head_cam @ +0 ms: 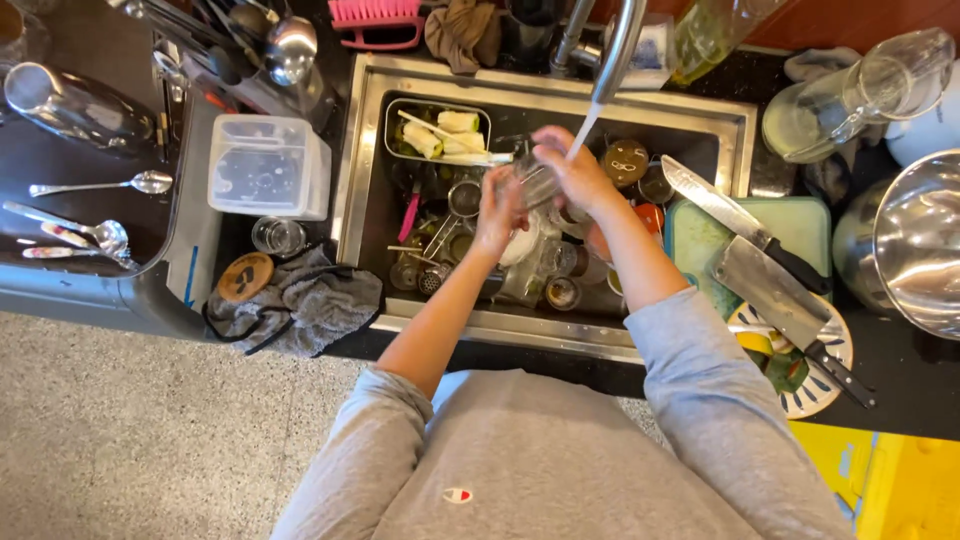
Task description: Washing cocktail shakers, glasses, and utensils in a bar sink area.
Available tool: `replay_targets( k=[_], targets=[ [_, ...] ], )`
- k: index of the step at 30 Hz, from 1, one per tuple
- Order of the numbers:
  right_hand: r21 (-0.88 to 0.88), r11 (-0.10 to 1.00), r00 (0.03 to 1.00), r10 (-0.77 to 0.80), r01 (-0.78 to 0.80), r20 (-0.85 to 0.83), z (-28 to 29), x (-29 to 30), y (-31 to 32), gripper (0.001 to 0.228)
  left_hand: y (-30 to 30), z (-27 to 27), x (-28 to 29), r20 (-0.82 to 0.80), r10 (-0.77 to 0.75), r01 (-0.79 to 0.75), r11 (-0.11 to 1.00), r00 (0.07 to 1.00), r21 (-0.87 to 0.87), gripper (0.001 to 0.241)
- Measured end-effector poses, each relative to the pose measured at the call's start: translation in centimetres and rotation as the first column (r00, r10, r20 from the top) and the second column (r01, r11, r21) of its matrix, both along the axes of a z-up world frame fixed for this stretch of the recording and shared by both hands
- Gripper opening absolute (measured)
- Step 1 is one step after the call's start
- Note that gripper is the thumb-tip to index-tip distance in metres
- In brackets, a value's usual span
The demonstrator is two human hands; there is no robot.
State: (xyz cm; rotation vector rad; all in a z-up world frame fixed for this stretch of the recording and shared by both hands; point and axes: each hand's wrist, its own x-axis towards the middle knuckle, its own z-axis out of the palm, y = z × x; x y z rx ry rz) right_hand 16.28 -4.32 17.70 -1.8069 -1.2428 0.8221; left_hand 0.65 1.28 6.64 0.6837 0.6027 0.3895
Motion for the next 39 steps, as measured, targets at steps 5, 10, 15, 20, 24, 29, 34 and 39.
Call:
replay_targets(
  k=[5,10,15,20,24,29,34,39],
  targets=[
    [0.157,0.987,0.996,0.031,-0.043,0.078,-2.2,1.1,-2.7,0.048,0.5,-4.9,0.3,0.203,-0.14,0.185,0.958,0.969,-0.221,0.062],
    [0.05,0.991,0.947,-0.101,0.122,-0.304,-3.0,1.5,-4.1,0.053,-1.5,3.6,1.3,-0.084,0.01,0.014,0.958,0.996,0.288,0.061],
    [-0.273,0.94,0.346,-0.33,0.202,-0.878,-8.5,1.1,-7.1,0.06,-0.6,10.7,3.2,-0.148,0.234,0.118,0.134,0.961,0.984,0.059],
    [-0.017,0.894,0.137,-0.088,0.448,-0.987,-12.9,0.5,-6.7,0.058,2.1,7.7,7.2,-0.397,0.079,0.395,0.048,0.914,0.918,0.051],
    [0.122,0.803,0.67,-0.391,0.583,-0.631,-3.9,0.3,-6.9,0.059,4.6,0.5,6.3,-0.44,-0.229,0.483,0.594,0.868,0.643,0.066],
    [0.431,0.863,0.892,-0.388,0.262,0.234,-3.1,0.9,-6.0,0.037,0.3,2.7,2.9,-0.141,-0.287,0.299,0.952,0.947,0.068,0.072],
    [0.054,0.972,0.936,-0.206,0.23,-0.285,-3.4,0.4,-3.5,0.027,-1.0,3.0,0.6,-0.078,0.019,0.032,0.799,0.997,0.6,0.079],
    [-0.082,0.99,0.992,0.107,-0.112,-0.069,4.2,-2.4,-1.2,0.031,1.0,-2.2,-0.4,0.153,-0.029,0.032,0.999,0.988,-0.014,0.082]
  ],
)
